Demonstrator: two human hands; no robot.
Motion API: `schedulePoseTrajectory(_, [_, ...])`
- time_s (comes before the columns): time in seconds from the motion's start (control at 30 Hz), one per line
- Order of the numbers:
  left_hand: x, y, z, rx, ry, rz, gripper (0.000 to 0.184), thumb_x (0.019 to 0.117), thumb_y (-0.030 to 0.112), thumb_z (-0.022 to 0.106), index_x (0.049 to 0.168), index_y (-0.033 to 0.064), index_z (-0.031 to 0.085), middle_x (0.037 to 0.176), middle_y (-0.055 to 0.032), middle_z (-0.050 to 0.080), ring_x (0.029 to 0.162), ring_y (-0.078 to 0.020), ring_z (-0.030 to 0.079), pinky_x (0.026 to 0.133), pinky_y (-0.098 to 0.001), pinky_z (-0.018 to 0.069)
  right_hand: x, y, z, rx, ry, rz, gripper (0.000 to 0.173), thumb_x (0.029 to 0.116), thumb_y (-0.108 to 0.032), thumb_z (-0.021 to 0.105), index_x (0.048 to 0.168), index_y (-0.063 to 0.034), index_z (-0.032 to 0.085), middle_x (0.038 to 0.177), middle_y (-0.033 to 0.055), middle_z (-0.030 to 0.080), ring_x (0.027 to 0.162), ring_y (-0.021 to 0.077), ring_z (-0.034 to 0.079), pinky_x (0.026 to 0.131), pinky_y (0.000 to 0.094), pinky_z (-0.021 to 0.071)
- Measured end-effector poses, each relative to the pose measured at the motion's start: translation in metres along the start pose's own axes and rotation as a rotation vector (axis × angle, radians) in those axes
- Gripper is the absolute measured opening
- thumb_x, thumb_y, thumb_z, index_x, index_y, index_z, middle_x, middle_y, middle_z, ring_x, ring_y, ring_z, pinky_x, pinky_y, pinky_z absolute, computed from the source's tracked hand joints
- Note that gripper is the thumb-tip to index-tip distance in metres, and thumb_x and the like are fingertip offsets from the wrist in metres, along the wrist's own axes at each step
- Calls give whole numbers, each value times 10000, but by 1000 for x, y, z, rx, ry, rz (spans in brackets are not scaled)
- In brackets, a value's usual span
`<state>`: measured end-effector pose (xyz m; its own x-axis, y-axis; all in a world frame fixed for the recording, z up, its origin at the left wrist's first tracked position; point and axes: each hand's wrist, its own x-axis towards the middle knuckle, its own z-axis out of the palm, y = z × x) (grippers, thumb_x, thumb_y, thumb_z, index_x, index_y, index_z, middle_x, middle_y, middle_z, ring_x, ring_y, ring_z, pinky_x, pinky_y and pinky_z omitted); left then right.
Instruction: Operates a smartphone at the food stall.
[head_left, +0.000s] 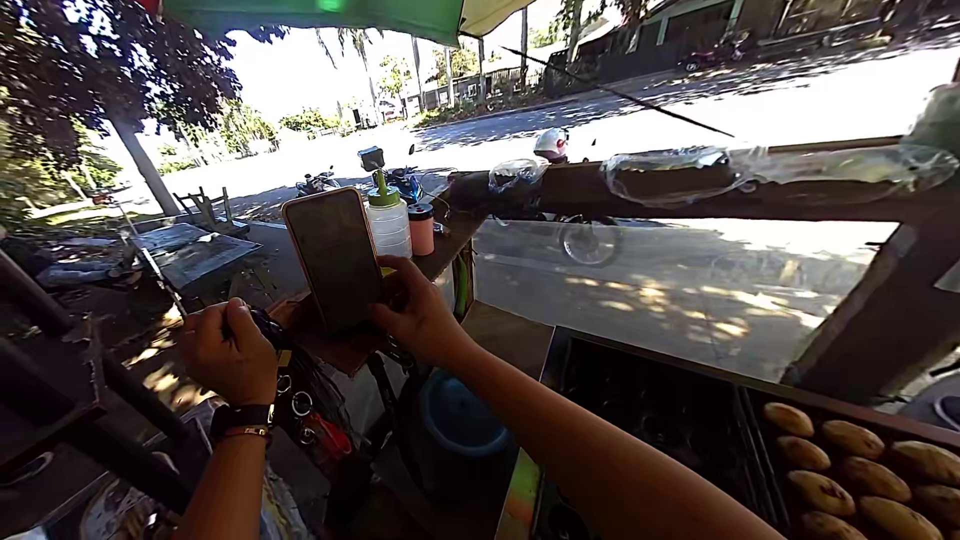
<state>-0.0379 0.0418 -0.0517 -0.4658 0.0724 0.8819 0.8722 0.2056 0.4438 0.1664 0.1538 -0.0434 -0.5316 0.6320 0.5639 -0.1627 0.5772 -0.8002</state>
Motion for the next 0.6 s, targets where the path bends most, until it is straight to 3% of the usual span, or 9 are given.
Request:
schedulePoseTrajectory(0.27, [0,5,-1,22,-10,-18,377,1083,214,473,999,-69,706,1020,-271,657,983,-392,632,907,-535,474,1,-1,-1,37,-7,46,638,854,-91,775,1424,-69,488,1032,100,670,864,153,671,766,323,569])
schedulePoseTrajectory(0.47, [2,3,3,17,57,1,348,1056,213,510,950,-48,716,919,-223,667,901,-327,640,849,-489,477,2,-1,-2,57,-26,59,639,845,-82,788,1404,-62,479,1004,92,678,837,143,680,750,313,579])
schedulePoseTrajectory(0.6, [2,2,2,18,45,2,348,1059,215,505,956,-41,717,915,-219,663,907,-338,632,851,-504,468,3,-2,-2,36,-26,67,654,839,-103,820,1396,-60,478,996,93,663,829,145,670,748,315,576])
